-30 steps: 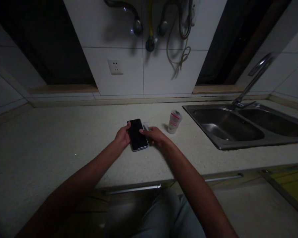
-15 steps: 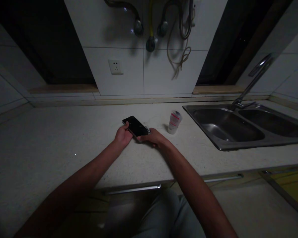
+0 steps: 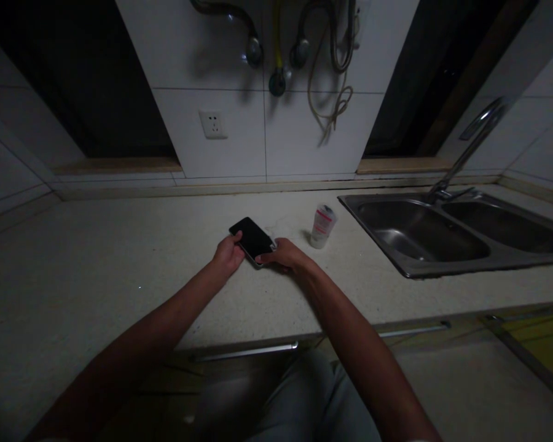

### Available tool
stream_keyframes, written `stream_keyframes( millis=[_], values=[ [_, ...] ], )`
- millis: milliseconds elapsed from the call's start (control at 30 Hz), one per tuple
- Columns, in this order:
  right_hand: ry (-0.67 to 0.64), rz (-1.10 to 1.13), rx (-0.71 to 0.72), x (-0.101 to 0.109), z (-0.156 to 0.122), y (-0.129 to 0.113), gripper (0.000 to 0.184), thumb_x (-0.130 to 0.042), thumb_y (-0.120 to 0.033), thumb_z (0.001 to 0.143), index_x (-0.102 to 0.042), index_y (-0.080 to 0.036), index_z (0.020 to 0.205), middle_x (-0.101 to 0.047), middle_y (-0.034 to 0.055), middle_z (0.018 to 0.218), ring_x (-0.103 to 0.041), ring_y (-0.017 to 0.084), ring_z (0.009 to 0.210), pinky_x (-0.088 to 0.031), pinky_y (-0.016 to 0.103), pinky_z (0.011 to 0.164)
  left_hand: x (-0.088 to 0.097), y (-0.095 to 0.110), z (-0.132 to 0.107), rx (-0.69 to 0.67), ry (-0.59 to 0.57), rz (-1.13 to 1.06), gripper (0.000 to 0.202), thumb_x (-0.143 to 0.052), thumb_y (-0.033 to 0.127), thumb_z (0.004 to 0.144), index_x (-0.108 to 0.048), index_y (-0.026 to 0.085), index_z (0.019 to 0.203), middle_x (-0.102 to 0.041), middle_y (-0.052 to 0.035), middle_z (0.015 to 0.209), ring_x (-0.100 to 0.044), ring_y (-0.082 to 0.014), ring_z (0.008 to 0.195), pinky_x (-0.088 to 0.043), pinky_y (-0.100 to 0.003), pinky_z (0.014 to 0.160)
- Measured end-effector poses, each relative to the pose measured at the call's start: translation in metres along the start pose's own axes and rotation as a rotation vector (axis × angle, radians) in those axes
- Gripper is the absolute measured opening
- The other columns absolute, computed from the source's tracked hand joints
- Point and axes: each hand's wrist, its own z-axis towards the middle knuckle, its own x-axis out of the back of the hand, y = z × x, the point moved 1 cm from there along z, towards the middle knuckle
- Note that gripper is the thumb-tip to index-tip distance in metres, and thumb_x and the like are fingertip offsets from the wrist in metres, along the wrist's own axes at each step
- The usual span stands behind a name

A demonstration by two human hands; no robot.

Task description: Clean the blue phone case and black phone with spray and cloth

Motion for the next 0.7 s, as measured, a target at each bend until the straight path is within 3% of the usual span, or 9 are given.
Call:
stream_keyframes(
  millis=[100,200,300,367,533,700],
  values=[
    [0.059,0.023,0.044,0.007,0.003,0.000,0.036,-0.078,-0.049,0.069,-0.060,-0.018,0.072,-0.046,-0.0059,0.047,-0.034,0.007,0.037,-0.022,0.022,0.035,0.002,0.003,0.005,0.014,0.005,0.047,0.010,-0.058,0.005,0.086,-0.063,0.014,0.087,-0.069,-0.0066,0.080,-0.067,-0.0156,0.078,-0.057,-0.029,0.080],
    [0.293,-0.028,0.084,0.019,0.006,0.001,0.041,-0.065,-0.058,0.081,-0.059,-0.019,0.071,-0.051,-0.0024,0.051,-0.040,0.009,0.044,-0.027,0.024,0.041,0.004,0.005,0.007,0.022,-0.029,0.149,0.007,-0.062,0.005,0.084,-0.063,0.013,0.083,-0.069,-0.0072,0.078,-0.067,-0.0165,0.076,-0.056,-0.029,0.077],
    [0.552,-0.313,0.134,0.028,0.005,0.001,0.041,-0.054,-0.055,0.090,-0.062,-0.018,0.076,-0.064,0.0054,0.066,-0.054,0.015,0.060,-0.034,0.026,0.053,0.006,0.003,0.005,-0.031,-0.083,0.285,0.010,-0.064,0.007,0.081,-0.062,0.011,0.073,-0.065,-0.0051,0.069,-0.063,-0.0141,0.065,-0.053,-0.027,0.071],
    [0.646,-0.545,0.123,0.030,0.003,0.000,0.039,-0.051,-0.051,0.094,-0.066,-0.017,0.084,-0.070,0.0101,0.078,-0.061,0.020,0.071,-0.036,0.028,0.059,0.006,0.001,0.002,-0.057,-0.134,0.361,0.013,-0.066,0.008,0.079,-0.061,0.011,0.068,-0.062,-0.0031,0.063,-0.059,-0.0125,0.059,-0.050,-0.025,0.065],
    [0.628,-0.765,0.049,0.028,0.001,0.003,0.029,-0.055,-0.037,0.093,-0.070,-0.015,0.104,-0.073,0.0176,0.103,-0.066,0.027,0.090,-0.041,0.032,0.069,0.004,-0.001,-0.008,-0.078,-0.228,0.529,0.012,-0.066,0.011,0.078,-0.063,0.012,0.066,-0.061,-0.0016,0.058,-0.055,-0.0117,0.052,-0.044,-0.022,0.055],
    [0.605,-0.784,0.158,0.023,0.004,0.007,0.032,-0.056,-0.032,0.091,-0.067,-0.013,0.115,-0.069,0.0175,0.114,-0.063,0.028,0.102,-0.045,0.034,0.083,0.005,0.005,-0.006,-0.081,-0.224,0.666,0.014,-0.070,0.012,0.074,-0.062,0.014,0.062,-0.058,-0.0008,0.053,-0.053,-0.0117,0.047,-0.041,-0.022,0.051]
  ],
)
